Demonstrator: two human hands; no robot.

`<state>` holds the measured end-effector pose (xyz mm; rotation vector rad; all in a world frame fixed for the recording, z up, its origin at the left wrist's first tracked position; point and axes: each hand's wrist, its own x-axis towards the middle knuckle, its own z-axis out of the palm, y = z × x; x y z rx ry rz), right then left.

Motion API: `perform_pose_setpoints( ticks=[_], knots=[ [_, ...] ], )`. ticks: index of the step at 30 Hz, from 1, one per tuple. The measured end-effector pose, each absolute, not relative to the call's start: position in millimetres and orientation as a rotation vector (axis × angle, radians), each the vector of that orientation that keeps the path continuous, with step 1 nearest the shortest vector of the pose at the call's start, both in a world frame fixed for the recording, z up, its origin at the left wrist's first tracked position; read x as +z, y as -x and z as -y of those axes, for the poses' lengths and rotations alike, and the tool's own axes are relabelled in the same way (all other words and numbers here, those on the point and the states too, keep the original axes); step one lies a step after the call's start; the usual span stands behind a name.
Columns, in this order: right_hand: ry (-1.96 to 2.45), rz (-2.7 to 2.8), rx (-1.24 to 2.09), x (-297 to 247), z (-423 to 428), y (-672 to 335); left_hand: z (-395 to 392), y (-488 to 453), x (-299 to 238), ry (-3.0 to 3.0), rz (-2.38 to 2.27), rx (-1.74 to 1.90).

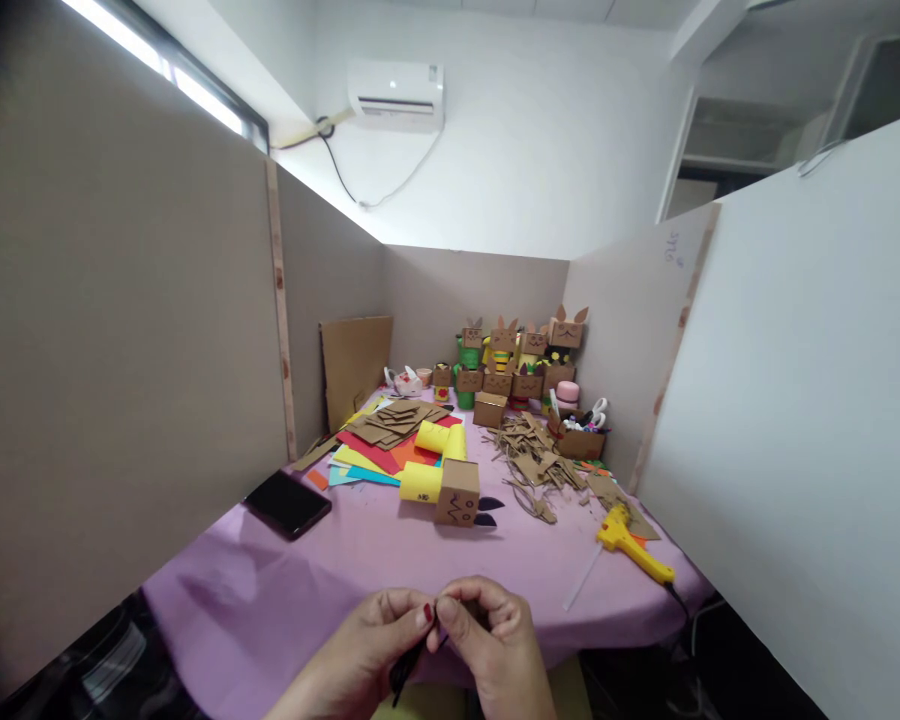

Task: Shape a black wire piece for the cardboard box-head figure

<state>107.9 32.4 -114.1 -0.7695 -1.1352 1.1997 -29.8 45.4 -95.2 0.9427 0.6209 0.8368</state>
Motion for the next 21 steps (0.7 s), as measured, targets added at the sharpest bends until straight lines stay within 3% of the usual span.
perform_pose_setpoints(
  ticks=[14,21],
  knots=[
    [0.88,1.13,1.127,-116.4,-32.8,-108.9,-39.5,30.7,-94.0,-1.277,-0.821,1.038],
    [0.846,1.088,1.153,-114.3,-31.7,-105.6,-39.5,30.3,-93.5,-1.14,-0.793,1.025]
  ],
)
